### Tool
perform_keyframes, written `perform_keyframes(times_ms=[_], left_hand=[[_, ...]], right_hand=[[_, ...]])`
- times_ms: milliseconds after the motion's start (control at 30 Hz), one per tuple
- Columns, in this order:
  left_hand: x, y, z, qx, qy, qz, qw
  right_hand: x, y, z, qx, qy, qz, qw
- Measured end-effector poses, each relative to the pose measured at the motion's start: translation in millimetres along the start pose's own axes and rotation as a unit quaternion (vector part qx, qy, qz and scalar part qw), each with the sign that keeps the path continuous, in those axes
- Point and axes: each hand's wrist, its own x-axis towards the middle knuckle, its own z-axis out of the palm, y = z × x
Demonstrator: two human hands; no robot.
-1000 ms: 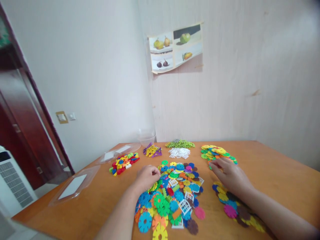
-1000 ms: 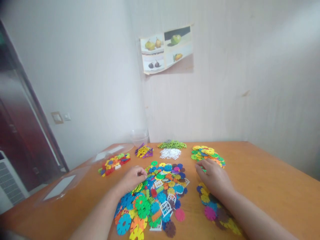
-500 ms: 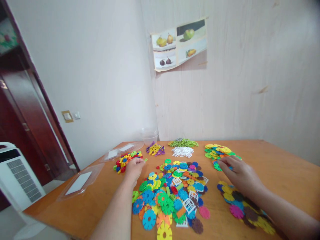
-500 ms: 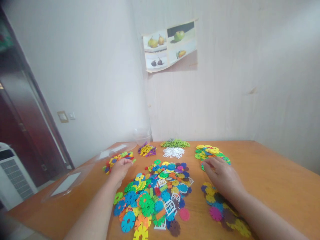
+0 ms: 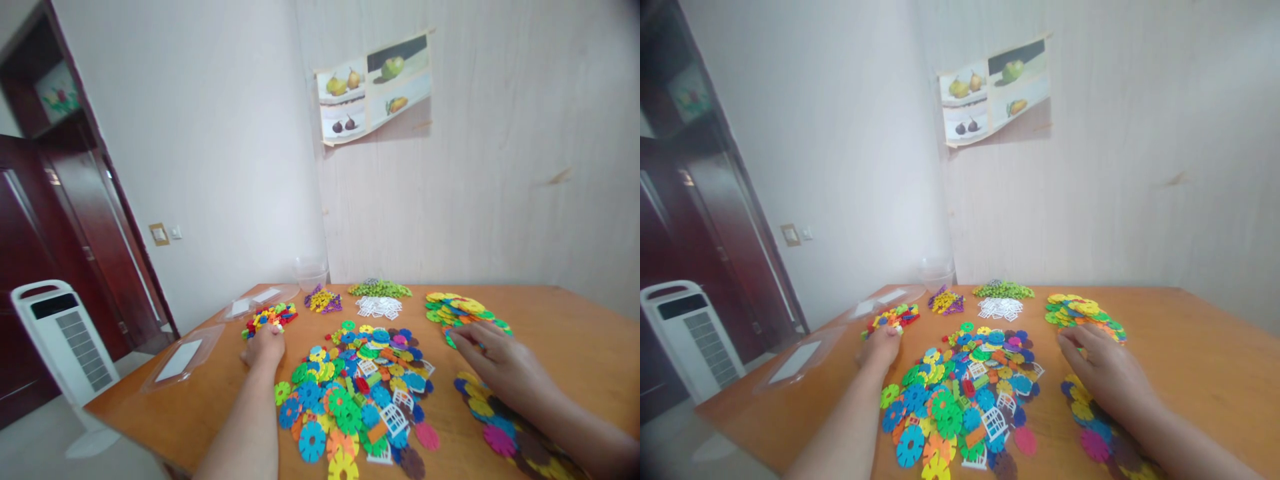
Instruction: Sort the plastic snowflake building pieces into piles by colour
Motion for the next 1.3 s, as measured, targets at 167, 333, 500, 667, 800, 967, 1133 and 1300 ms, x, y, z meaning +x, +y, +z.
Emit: perform_keyframes(times_ms=[167,333,500,667,800,967,1133,1300], left_hand=[[4.9,-3.9,2.4,-0.009,0.006,0.005,1.000],[11.0,-6.4,3.7,-0.068,0.022,0.020,0.997],[9.6,-5.5,0.5,-0.119,0.016,0.022,0.993],[6.6,-6.8,1.0,-0.136,-0.011,0.036,0.990],[6.0,-6.5,0.9,-0.136,-0.011,0.038,0.990],[-0.6,1.7,-4.0,-0.132,-0.015,0.044,0.990],[-18.6,15.2,-12.9,-0.137,-0.114,0.103,0.978],[-41.2,25.0,-25.9,-0.101,-0.255,0.201,0.940]], right_hand=[[-1.6,-7.6,-2.2,-0.003,-0.016,0.007,1.000],[-1.8,-11.4,-4.3,0.001,-0.010,0.007,1.000],[-1.7,-11.9,-4.1,0.005,-0.011,0.004,1.000],[-1.6,-13.1,-3.8,0.000,-0.017,0.008,1.000],[-2.4,-15.6,-4.1,0.005,-0.043,0.008,0.999],[-4.4,-23.3,-3.7,-0.017,-0.054,-0.026,0.998],[-8.9,-38.8,-5.7,-0.029,-0.057,-0.083,0.994],[-12.3,-49.3,-8.5,-0.015,-0.047,-0.132,0.990]])
